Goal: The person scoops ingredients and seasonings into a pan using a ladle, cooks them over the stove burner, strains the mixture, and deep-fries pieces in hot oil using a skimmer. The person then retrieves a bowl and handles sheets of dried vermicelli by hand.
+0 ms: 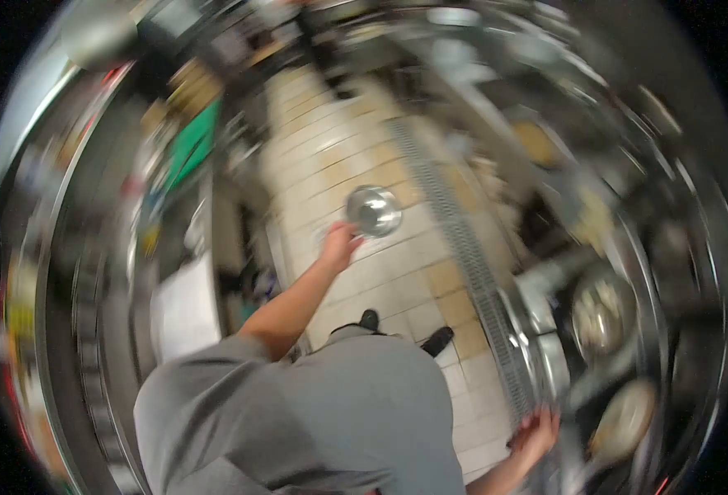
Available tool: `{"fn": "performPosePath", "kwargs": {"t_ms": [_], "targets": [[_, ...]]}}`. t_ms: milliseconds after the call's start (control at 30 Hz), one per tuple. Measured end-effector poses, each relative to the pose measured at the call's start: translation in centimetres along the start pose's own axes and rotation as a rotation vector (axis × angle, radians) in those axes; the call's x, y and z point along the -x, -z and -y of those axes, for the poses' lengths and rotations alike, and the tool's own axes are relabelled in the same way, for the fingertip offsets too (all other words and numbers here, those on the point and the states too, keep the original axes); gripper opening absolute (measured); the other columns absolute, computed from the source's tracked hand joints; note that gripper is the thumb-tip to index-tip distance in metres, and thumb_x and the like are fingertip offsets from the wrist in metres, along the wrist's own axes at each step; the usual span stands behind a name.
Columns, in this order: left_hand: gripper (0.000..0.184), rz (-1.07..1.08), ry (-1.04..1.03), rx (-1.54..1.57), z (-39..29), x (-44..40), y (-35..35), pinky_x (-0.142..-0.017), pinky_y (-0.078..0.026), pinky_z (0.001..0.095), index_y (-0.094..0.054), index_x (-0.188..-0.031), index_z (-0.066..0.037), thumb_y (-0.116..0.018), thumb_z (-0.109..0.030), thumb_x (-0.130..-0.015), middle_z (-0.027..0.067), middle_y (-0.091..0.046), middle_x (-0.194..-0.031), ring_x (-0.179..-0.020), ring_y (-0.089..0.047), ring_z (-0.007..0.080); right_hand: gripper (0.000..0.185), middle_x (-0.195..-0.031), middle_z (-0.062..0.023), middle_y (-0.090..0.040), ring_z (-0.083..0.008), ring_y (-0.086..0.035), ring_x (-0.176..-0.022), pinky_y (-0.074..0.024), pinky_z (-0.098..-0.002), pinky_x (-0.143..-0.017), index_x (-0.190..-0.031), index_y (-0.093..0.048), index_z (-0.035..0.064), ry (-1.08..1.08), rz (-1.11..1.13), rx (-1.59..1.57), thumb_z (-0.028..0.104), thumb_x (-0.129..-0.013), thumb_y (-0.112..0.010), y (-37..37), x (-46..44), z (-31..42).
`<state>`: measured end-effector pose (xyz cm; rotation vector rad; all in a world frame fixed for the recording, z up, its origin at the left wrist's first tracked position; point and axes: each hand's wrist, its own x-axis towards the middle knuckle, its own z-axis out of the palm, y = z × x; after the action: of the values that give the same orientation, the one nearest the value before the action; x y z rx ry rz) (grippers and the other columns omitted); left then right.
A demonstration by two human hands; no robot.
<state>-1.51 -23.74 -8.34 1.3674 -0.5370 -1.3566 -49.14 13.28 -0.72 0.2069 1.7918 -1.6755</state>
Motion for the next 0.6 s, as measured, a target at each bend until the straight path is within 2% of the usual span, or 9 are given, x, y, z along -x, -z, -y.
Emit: {"fn": "performPosePath", "kwargs": {"t_ms": [33,67,100,333,400,433,500,533,600], "targets": [[0.016,-0.019,-0.035,0.086,0.1,-0.7,3.5,-0.08,-0.056,0.04,-0.053,-0.095,-0.012,-0.065,-0.006,-0.088,0.0036,-0.054,-0.093,-0.091,-0.056,0.0175,0.042,-0.072,0.0007,-0.057,-0.0107,-0.05,-0.053,-0.0407,-0.0255,-0.041,-0.134,-0.054,-0.0005,-0.057,0.138,0.006,0.017,-0.096,-0.061,-0.6,0.3,1.1],[0.018,-0.097,-0.02,0.191,-1.8,0.9,5.4,-0.082,-0.056,0.04,-0.048,-0.087,-0.012,-0.063,-0.004,-0.091,0.0037,-0.051,-0.089,-0.085,-0.054,0.0189,0.024,-0.071,0.0011,-0.056,-0.0114,-0.05,-0.053,-0.0422,-0.0261,-0.042,-0.114,-0.064,0.0018,-0.147,0.242,-0.269,0.018,-0.095,-0.061,-2.0,0.5,1.4],[0.018,-0.152,-0.029,0.28,-2.6,1.8,7.9,-0.083,-0.056,0.0403,-0.048,-0.086,-0.012,-0.062,-0.004,-0.091,0.0043,-0.052,-0.089,-0.086,-0.056,0.0193,0.021,-0.081,-0.0003,-0.06,-0.0089,-0.051,-0.057,-0.0447,-0.0244,-0.049,-0.114,-0.059,0.0007,-0.138,0.586,-0.392,0.017,-0.102,-0.056,-1.6,-2.6,0.4],[0.012,-0.38,-0.154,0.565,-3.9,3.1,28.1,-0.089,-0.056,0.0416,-0.048,-0.092,-0.007,-0.059,-0.003,-0.093,0.0094,-0.057,-0.101,-0.096,-0.06,0.0231,0.009,-0.077,-0.0094,-0.064,-0.0165,-0.062,-0.073,-0.0545,-0.0284,-0.067,-0.088,-0.061,0.0014,-0.185,0.665,-0.286,0.009,-0.093,-0.06,-9.3,-10.8,-1.2],[0.016,-0.523,-0.31,0.61,-5.9,4.4,34.4,-0.08,-0.057,0.0417,-0.053,-0.105,-0.004,-0.059,-0.001,-0.09,0.0094,-0.059,-0.104,-0.099,-0.061,0.0231,0.008,-0.08,-0.0111,-0.065,-0.0189,-0.063,-0.074,-0.0555,-0.0302,-0.071,-0.085,-0.061,0.0013,-0.116,0.664,-0.331,0.006,-0.092,-0.06,-11.1,-9.5,0.0],[0.016,-0.49,-0.382,0.604,-5.1,3.6,39.1,-0.081,-0.058,0.0418,-0.057,-0.108,-0.002,-0.057,-0.003,-0.092,0.0102,-0.061,-0.109,-0.1,-0.062,0.0237,0.007,-0.076,-0.0095,-0.066,-0.0192,-0.064,-0.07,-0.056,-0.0305,-0.065,-0.084,-0.063,0.0019,-0.087,0.611,-0.361,0.005,-0.09,-0.064,-11.8,-10.2,0.2],[0.015,-0.615,-0.425,0.665,-6.4,4.2,45.8,-0.078,-0.061,0.0413,-0.057,-0.106,0.0,-0.053,-0.002,-0.092,0.0135,-0.061,-0.108,-0.1,-0.063,0.0246,0.014,-0.09,-0.012,-0.068,-0.0212,-0.064,-0.077,-0.0543,-0.038,-0.07,-0.099,-0.067,0.0031,0.202,0.594,0.143,0.014,-0.092,-0.061,-10.7,-15.3,-1.0],[0.015,-0.821,-0.355,0.736,-7.4,4.3,48.3,-0.079,-0.062,0.0428,-0.055,-0.106,0.0,-0.052,-0.002,-0.092,0.0155,-0.058,-0.108,-0.096,-0.063,0.0266,0.022,-0.097,-0.0133,-0.069,-0.0222,-0.064,-0.081,-0.0535,-0.0418,-0.073,-0.107,-0.069,0.0038,0.338,0.55,0.382,0.019,-0.094,-0.059,-10.1,-18.2,-1.7],[0.016,-0.874,-0.362,0.764,-7.8,3.7,54.2,-0.073,-0.064,0.0433,-0.049,-0.105,-0.003,-0.055,-0.003,-0.091,0.0166,-0.055,-0.107,-0.09,-0.064,0.0281,0.015,-0.087,-0.0105,-0.068,-0.0204,-0.065,-0.074,-0.0555,-0.0373,-0.067,-0.099,-0.067,0.004,0.218,0.485,0.215,0.016,-0.092,-0.062,-13.1,-16.0,-1.2]]}}
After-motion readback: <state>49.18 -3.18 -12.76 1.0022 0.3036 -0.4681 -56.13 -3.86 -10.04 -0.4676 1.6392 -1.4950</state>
